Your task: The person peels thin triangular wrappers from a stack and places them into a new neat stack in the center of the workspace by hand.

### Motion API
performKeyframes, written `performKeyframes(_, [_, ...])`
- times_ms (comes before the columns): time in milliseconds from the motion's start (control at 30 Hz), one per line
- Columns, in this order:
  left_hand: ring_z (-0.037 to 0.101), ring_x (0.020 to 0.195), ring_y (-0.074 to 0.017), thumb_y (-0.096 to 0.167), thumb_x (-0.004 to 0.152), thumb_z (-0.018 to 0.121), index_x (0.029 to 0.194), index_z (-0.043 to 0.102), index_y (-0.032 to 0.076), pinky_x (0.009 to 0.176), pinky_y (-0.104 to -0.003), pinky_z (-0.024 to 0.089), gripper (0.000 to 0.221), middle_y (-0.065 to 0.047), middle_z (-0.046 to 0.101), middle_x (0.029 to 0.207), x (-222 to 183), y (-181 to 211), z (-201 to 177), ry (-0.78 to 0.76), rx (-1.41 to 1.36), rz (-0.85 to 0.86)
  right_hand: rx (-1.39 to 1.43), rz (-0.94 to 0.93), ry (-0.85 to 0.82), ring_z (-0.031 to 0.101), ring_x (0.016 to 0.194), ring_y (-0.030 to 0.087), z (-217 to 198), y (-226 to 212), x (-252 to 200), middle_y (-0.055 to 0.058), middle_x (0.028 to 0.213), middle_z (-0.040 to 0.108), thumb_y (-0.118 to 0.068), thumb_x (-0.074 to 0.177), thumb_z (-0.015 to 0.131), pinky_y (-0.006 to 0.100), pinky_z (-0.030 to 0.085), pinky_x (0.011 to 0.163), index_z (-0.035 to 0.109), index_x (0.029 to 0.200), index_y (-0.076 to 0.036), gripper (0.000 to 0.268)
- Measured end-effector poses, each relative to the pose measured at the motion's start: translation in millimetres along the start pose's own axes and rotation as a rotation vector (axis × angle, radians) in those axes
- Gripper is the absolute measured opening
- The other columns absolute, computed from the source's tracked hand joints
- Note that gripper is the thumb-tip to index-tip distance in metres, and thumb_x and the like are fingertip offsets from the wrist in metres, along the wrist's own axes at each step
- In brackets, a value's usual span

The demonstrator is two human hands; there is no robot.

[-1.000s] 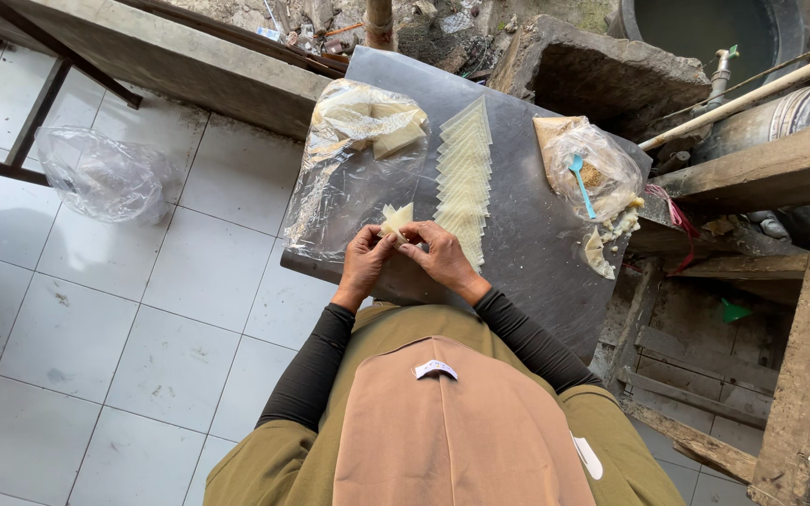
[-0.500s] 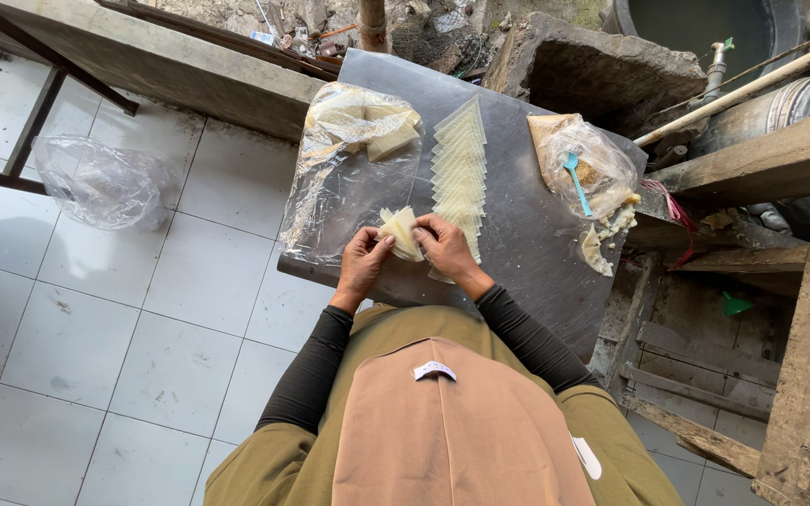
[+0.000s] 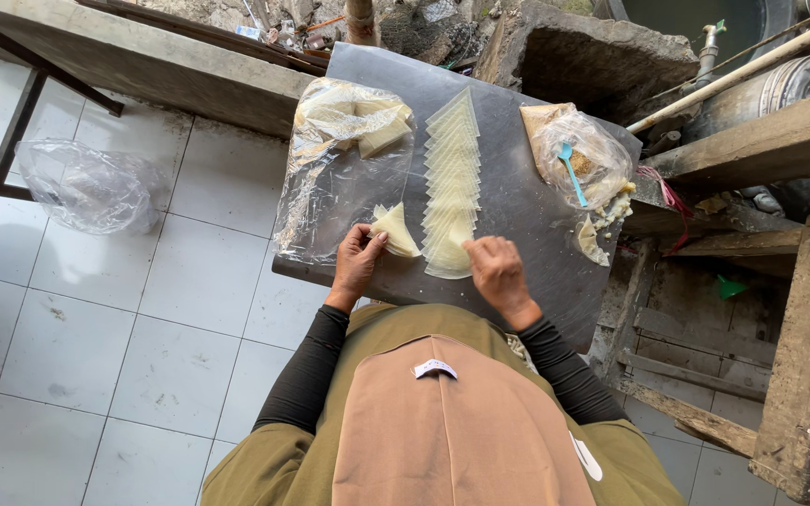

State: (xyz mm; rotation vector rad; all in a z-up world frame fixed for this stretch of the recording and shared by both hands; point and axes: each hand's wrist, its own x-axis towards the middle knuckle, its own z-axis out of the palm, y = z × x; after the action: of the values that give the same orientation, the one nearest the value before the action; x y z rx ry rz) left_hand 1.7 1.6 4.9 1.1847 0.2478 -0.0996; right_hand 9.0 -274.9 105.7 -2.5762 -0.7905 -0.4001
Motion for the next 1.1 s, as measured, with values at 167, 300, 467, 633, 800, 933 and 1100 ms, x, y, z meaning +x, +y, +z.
performKeyframes(167, [0.060,0.084,-0.0042,0.016,0.101,0.069,0.107,0.064,0.004,0.077,-0.020,0.052,0.014,0.002,0.066,0.096,-0.9,1.3,0.0,0.003,0.009,-0.001,-0.001,-0.072,-0.057,0.065,0.087,0.026,11.9,-14.1,-20.7,0.007,0.091,0.065,-0.001,0.087,0.068,0.040,0.051,0.083,0.072,0.110,-0.005,0.023])
performKeyframes(300, [0.060,0.085,-0.0041,0.017,0.101,0.069,0.107,0.063,0.004,0.077,-0.020,0.052,0.015,0.002,0.066,0.097,-1.4,1.9,0.7,-0.002,0.004,0.000,0.016,-0.103,-0.033,0.066,0.089,0.026,17.3,-15.5,-26.0,0.007,0.093,0.066,-0.002,0.086,0.068,0.040,0.052,0.086,0.073,0.107,-0.005,0.022])
performKeyframes(467, [0.060,0.084,-0.0043,0.017,0.101,0.069,0.107,0.063,0.005,0.077,-0.020,0.052,0.015,0.002,0.065,0.096,-2.4,0.3,-0.4,-0.005,0.003,0.004,0.011,-0.118,-0.038,0.067,0.088,0.025,20.6,-16.7,-28.2,0.007,0.092,0.067,-0.002,0.086,0.069,0.040,0.052,0.085,0.074,0.106,-0.005,0.021])
performKeyframes(633, [0.059,0.082,-0.0043,0.017,0.101,0.069,0.106,0.063,0.005,0.074,-0.020,0.051,0.014,0.002,0.064,0.095,-1.7,-2.3,-2.1,0.000,0.008,-0.002,0.005,-0.114,-0.057,0.067,0.088,0.025,20.6,-19.2,-27.8,0.007,0.092,0.068,-0.003,0.087,0.069,0.040,0.052,0.085,0.074,0.107,-0.006,0.021])
performKeyframes(800, [0.058,0.083,-0.0033,0.017,0.101,0.069,0.106,0.064,0.006,0.075,-0.019,0.052,0.014,0.003,0.065,0.095,-1.7,-2.4,-1.6,-0.004,-0.011,0.004,0.027,-0.108,-0.077,0.067,0.087,0.024,12.6,-25.8,-20.9,0.006,0.090,0.068,-0.012,0.088,0.073,0.040,0.051,0.086,0.073,0.105,-0.007,0.018])
performKeyframes(933, [0.058,0.083,-0.0039,0.017,0.101,0.069,0.107,0.064,0.005,0.075,-0.019,0.051,0.014,0.003,0.065,0.095,-1.8,-1.8,-1.5,0.001,0.001,0.004,0.077,-0.067,-0.069,0.066,0.086,0.025,4.5,-29.3,-7.4,0.007,0.090,0.067,-0.017,0.089,0.075,0.041,0.051,0.085,0.073,0.109,-0.007,0.023])
performKeyframes(1100, [0.060,0.084,-0.0045,0.017,0.101,0.069,0.109,0.064,0.004,0.077,-0.020,0.051,0.016,0.001,0.067,0.096,-0.7,-3.5,-1.0,-0.007,0.006,0.019,0.272,0.018,-0.028,0.068,0.096,0.028,21.8,-39.8,21.2,0.009,0.101,0.070,-0.014,0.094,0.073,0.040,0.051,0.087,0.070,0.115,-0.008,0.022])
